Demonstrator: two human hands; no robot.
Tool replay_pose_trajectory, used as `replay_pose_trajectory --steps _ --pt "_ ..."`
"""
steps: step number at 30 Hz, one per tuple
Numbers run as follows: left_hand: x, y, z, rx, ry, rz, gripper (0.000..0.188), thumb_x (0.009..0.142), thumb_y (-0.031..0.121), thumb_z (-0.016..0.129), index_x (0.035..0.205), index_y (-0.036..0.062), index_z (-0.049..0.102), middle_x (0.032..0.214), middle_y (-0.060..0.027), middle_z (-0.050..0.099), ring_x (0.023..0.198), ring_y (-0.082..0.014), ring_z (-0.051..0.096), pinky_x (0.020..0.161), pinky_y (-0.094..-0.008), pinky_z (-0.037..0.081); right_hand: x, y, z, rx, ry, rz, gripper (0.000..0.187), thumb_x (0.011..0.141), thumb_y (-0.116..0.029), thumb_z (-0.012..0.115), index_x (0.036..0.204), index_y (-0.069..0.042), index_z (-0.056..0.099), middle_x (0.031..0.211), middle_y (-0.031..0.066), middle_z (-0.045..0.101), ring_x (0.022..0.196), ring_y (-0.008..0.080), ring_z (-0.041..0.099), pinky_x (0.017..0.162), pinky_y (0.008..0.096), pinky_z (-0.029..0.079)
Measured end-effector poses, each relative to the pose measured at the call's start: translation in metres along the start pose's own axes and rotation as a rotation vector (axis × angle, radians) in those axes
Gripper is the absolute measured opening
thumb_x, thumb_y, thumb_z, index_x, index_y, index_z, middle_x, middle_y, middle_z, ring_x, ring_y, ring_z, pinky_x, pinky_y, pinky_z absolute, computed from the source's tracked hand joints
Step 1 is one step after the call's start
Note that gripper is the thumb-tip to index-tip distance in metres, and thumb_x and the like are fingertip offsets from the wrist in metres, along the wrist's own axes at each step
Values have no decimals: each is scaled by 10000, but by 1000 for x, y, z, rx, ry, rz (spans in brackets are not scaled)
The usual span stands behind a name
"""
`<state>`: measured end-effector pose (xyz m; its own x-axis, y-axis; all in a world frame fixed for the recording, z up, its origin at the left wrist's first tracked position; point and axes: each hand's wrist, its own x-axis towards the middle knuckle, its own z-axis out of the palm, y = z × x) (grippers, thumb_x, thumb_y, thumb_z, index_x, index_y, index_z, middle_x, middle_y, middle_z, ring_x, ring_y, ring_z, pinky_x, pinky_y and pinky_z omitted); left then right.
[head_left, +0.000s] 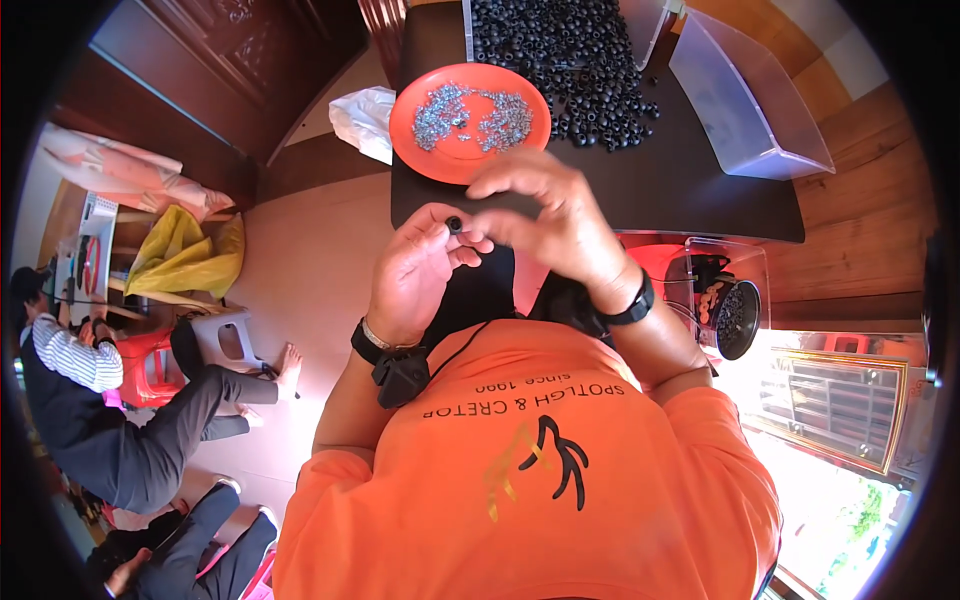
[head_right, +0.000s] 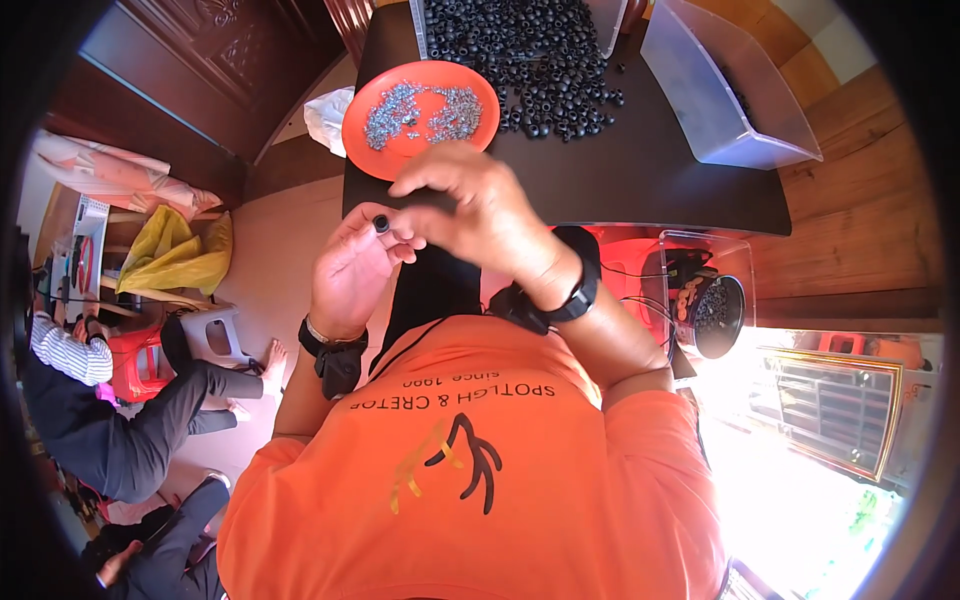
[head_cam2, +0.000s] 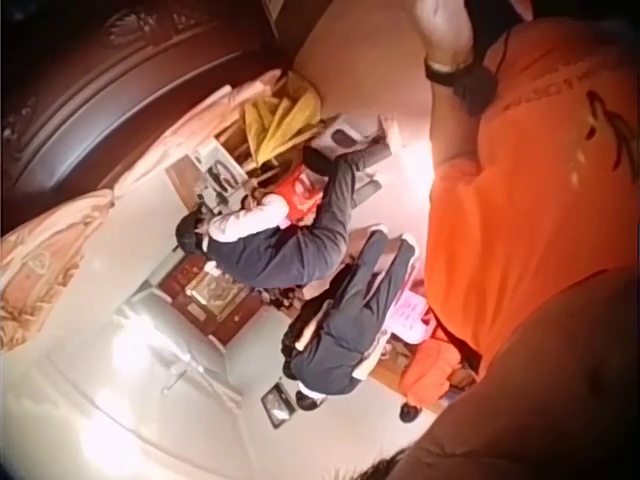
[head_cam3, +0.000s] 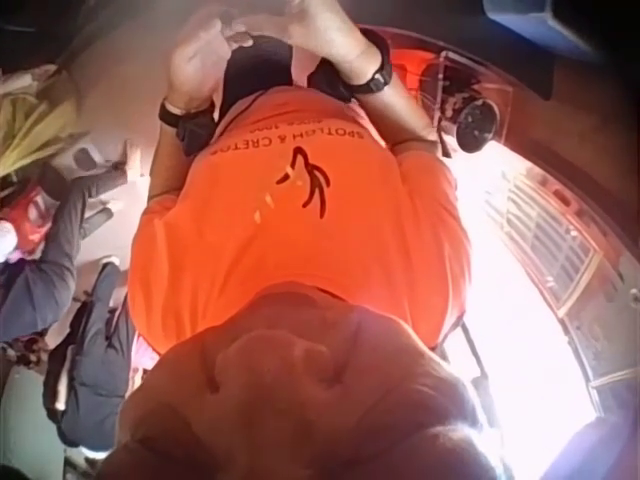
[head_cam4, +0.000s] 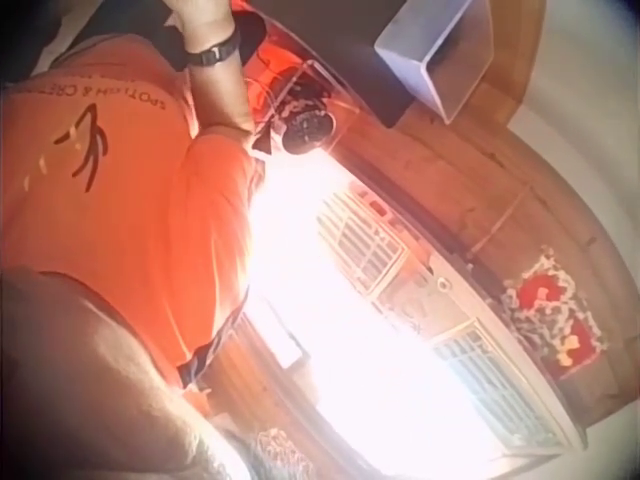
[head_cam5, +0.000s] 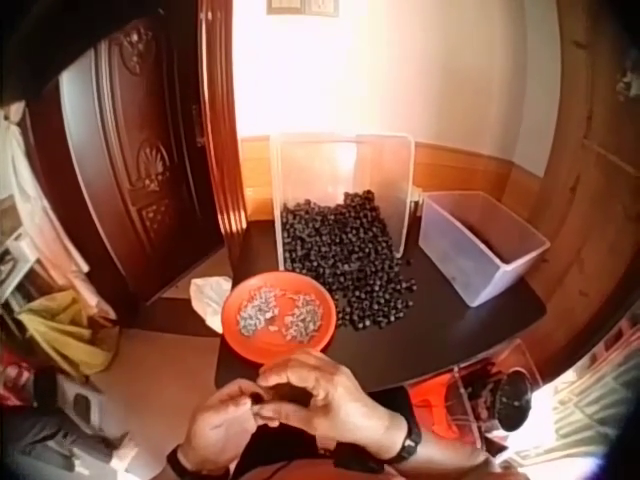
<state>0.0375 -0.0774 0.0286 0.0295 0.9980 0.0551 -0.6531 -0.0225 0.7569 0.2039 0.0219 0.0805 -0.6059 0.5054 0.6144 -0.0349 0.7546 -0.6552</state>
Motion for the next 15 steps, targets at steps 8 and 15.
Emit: replay_pose_trajectory --steps 8,15 --pt "-2 7 -13 -46 55 -1 225 951 208 481 1043 14 549 977 -105 597 932 -236 619 805 -322 475 65 55 -22 -587 -348 142 139 779 -141 618 860 -56 693 856 105 668 813 297 615 725 388 492" --pt "-7 12 -21 -76 82 -1 195 957 191 449 1019 25 531 999 -114 575 947 -263 600 835 -357 459 77 91 8 -745 -493 95 156 771 -151 613 883 -106 713 832 129 685 828 312 652 754 414 497"
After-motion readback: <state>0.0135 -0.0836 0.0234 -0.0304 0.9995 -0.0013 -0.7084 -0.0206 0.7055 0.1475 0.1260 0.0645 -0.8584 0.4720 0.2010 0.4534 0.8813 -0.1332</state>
